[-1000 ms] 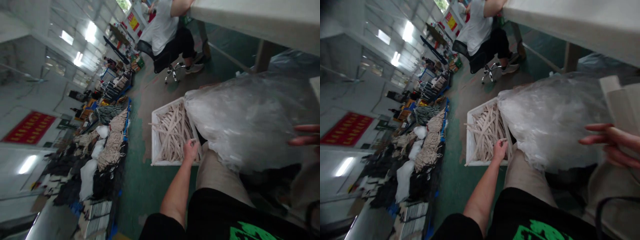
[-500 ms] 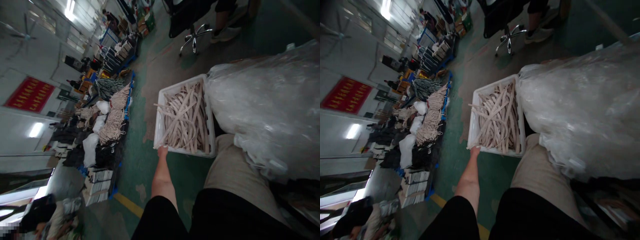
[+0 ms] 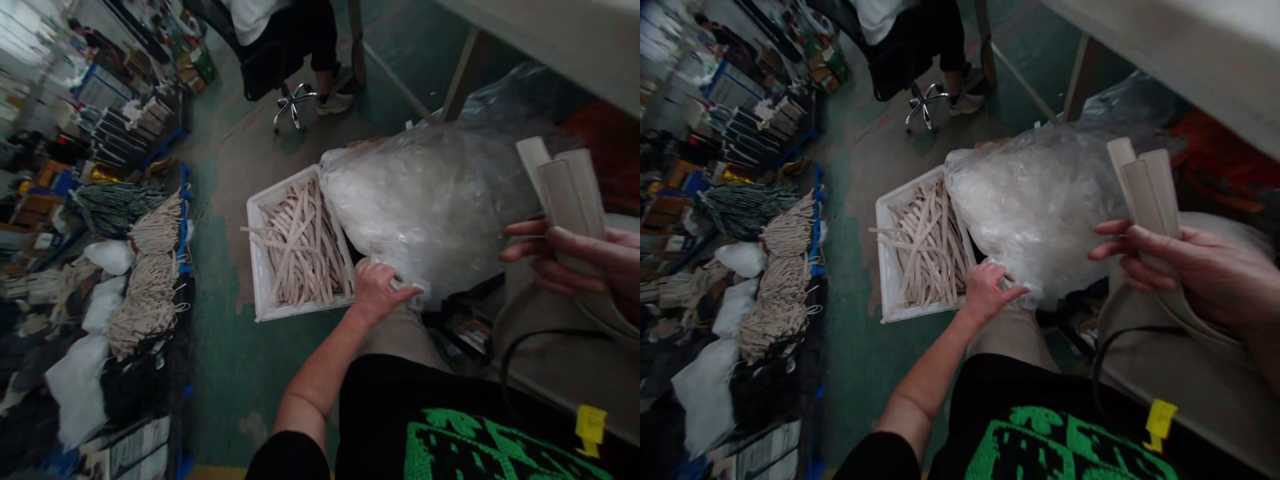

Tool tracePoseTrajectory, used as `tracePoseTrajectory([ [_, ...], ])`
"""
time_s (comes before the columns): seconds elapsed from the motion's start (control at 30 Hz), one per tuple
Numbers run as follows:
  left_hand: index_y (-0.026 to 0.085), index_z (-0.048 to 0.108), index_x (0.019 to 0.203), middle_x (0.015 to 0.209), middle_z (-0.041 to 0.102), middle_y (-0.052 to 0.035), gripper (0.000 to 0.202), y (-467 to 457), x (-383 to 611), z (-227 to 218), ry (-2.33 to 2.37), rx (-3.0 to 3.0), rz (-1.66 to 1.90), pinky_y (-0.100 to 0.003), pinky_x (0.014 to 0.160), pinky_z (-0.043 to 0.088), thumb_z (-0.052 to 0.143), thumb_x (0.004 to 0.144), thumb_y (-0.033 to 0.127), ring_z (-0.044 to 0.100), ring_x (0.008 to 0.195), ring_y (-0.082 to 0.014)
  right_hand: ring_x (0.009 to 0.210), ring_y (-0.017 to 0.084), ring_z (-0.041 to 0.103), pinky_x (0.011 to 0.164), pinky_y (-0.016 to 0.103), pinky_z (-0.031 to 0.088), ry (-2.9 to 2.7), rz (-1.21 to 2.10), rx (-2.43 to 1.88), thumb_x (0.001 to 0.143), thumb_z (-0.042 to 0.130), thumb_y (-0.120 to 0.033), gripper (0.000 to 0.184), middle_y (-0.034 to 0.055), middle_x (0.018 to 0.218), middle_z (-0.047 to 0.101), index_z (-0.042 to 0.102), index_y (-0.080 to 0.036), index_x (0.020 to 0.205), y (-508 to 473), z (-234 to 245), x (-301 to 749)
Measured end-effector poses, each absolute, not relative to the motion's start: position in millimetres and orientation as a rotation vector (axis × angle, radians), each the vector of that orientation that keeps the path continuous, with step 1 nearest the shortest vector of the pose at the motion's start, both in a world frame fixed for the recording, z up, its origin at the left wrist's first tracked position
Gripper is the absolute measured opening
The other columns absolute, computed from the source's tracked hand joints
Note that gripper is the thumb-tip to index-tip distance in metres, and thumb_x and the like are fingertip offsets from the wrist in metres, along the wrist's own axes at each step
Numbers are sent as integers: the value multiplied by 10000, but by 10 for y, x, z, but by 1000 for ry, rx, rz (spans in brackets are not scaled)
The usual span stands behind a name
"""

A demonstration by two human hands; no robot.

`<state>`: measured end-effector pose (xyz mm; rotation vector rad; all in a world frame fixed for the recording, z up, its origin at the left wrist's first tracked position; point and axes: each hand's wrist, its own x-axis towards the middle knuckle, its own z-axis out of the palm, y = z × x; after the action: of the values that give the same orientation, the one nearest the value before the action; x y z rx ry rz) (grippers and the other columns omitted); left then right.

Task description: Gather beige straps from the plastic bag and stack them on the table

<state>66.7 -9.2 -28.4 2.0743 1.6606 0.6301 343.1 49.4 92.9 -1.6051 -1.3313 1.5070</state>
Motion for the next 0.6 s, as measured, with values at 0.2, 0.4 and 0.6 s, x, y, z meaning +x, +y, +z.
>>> tracePoseTrajectory([
  [0.2, 184, 679, 803, 856, 690, -71, 433, -161, 1053, -257, 1823, 2260, 308, -390, 875, 444, 817, 717, 585, 621, 913, -248, 419, 27, 370, 444, 284, 342, -1007, 1776, -1369, 713, 808, -640, 522, 122, 935, 774, 737, -212, 1004, 485, 1038, 3434],
  [0.4, 191, 688, 715, 811, 723, -40, 173, -126, 961, -177, 1813, 2104, 481, -335, 855, 456, 721, 868, 266, 647, 849, -195, 432, 37, 372, 439, 246, 352, -961, 1824, -1213, 763, 781, -551, 477, 100, 906, 767, 710, -186, 1062, 456, 1010, 3464],
  [0.6, 196, 672, 672, 771, 706, -32, 338, -202, 602, 275, 1789, 1778, 863, -273, 747, 472, 549, 962, 320, 634, 765, -161, 446, 45, 371, 439, 229, 365, -967, 1834, -1151, 811, 734, -474, 400, 117, 903, 762, 701, -151, 1045, 461, 1007, 3476],
])
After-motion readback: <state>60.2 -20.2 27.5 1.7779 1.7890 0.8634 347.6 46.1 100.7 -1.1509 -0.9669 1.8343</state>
